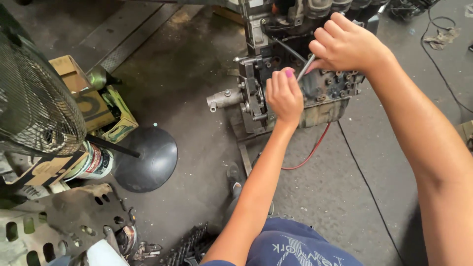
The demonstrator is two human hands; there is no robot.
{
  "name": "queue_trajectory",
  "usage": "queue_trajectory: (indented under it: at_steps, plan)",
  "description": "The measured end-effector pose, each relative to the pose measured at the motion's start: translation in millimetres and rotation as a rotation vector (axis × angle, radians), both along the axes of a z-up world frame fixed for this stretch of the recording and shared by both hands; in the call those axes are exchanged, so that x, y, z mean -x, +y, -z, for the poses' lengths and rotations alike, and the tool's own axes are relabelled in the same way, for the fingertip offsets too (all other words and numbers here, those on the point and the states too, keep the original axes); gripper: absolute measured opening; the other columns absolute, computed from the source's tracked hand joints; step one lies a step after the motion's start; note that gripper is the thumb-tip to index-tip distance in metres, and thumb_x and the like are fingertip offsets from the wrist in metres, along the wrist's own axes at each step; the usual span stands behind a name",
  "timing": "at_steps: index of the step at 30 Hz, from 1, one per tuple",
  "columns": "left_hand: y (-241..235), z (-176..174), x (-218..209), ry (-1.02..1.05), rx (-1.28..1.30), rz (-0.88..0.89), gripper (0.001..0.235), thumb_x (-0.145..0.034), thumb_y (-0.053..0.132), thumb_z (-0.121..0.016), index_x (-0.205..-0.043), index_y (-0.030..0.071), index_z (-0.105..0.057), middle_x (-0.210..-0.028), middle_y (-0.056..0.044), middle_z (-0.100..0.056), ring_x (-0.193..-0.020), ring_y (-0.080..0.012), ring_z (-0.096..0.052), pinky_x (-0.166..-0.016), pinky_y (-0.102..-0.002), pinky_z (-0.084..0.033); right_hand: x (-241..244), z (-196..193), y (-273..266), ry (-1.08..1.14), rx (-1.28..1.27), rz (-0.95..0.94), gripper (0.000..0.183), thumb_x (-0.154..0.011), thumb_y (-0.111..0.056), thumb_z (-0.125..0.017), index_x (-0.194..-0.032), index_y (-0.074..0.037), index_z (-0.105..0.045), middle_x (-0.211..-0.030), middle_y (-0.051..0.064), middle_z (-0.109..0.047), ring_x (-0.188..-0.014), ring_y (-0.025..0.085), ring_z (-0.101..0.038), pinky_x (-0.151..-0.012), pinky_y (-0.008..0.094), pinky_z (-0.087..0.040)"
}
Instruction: The person uses a T-handle wrench to tighten bolts on a boat engine block. They systematically work on different sections of the engine, applying torque to secure the components.
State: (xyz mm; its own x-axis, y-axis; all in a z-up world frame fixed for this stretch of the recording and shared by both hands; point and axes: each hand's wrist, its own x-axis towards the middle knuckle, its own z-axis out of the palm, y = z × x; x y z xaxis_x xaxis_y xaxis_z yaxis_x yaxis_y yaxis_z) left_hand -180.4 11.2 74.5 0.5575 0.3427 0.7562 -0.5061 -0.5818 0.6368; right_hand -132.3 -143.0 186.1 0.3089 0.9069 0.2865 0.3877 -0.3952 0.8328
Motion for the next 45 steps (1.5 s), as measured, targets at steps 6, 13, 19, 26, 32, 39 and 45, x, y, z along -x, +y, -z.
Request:
queue_trajectory:
  at_steps: [6, 13, 19, 26, 32, 39, 45]
  plan:
    - [8.6, -10.5, -21.8, -0.066, 0.686, 0.193, 0.032, -0.107, 0.025, -0.035, -0.090, 0.008, -0.057, -0.074, -0.002, -0.054, -0.060, -0.0124, -0.049, -0.058, -0.027, -0.040, 3.4, 20.8, 1.8, -0.041, -0.138, 0.112, 0.064, -0.111, -0.066, -0.023, -0.078, -0.016, -0.044, -0.073, 0.002, -0.045, -0.068, 0.021, -0.045, -0.075, 0.033, -0.042]
    - [28.7, -47.1, -52.5, -0.224, 0.997, 0.351, 0.031, -0.105, 0.027, -0.032, -0.089, 0.008, -0.051, -0.062, 0.004, -0.031, -0.053, -0.0064, -0.032, -0.047, -0.021, -0.033, 2.4, 58.1, 7.3, -0.039, -0.392, 0.212, 0.071, -0.108, -0.074, -0.029, -0.077, -0.013, -0.044, -0.075, 0.006, -0.043, -0.069, 0.026, -0.046, -0.072, 0.038, -0.039]
    - [44.8, -74.5, -82.2, -0.240, 0.483, 0.260, 0.036, -0.107, 0.029, -0.029, -0.087, 0.012, -0.053, -0.055, 0.003, -0.042, -0.042, -0.0093, -0.041, -0.048, -0.026, -0.037, 9.7, 80.7, 33.9, -0.061, -0.695, 0.377, 0.067, -0.109, -0.066, -0.027, -0.079, -0.009, -0.044, -0.074, 0.012, -0.048, -0.067, 0.031, -0.045, -0.066, 0.041, -0.034]
    - [49.5, -83.7, -89.9, -0.357, 0.440, 0.561, 0.030, -0.102, 0.029, -0.036, -0.088, 0.008, -0.052, -0.071, -0.004, -0.047, -0.047, -0.0134, -0.047, -0.046, -0.023, -0.044, 15.6, 76.9, 31.7, 0.023, -0.776, 0.501, 0.065, -0.106, -0.070, -0.048, -0.080, -0.010, -0.046, -0.074, 0.009, -0.055, -0.069, 0.031, -0.051, -0.064, 0.040, -0.035]
    - [21.6, -102.7, -94.0, -0.232, 1.163, 0.793, 0.036, -0.101, 0.034, -0.037, -0.078, 0.009, -0.048, -0.053, 0.001, -0.029, -0.044, -0.0081, -0.030, -0.033, -0.023, -0.032, 6.2, 61.7, -11.0, 0.348, -0.758, 0.544, 0.064, -0.106, -0.069, -0.054, -0.074, -0.014, -0.050, -0.063, 0.004, -0.059, -0.059, 0.031, -0.062, -0.049, 0.041, -0.038]
    - [29.1, -101.3, -88.6, -0.162, 1.044, 0.460, 0.048, -0.104, 0.044, -0.030, -0.073, 0.010, -0.044, -0.049, 0.003, -0.027, -0.038, -0.0071, -0.028, -0.034, -0.022, -0.030, 9.9, 82.4, 17.8, 0.119, -0.831, 0.446, 0.064, -0.103, -0.066, -0.059, -0.071, -0.012, -0.044, -0.061, 0.006, -0.053, -0.056, 0.030, -0.057, -0.050, 0.039, -0.037]
    - [35.9, -103.2, -91.5, -0.129, 1.018, 0.460, 0.049, -0.103, 0.046, -0.030, -0.070, 0.011, -0.043, -0.049, 0.004, -0.027, -0.038, -0.0067, -0.027, -0.034, -0.022, -0.030, 12.6, 87.7, 31.5, 0.036, -0.838, 0.456, 0.067, -0.105, -0.070, -0.056, -0.075, -0.011, -0.045, -0.068, 0.007, -0.054, -0.060, 0.031, -0.055, -0.054, 0.041, -0.037]
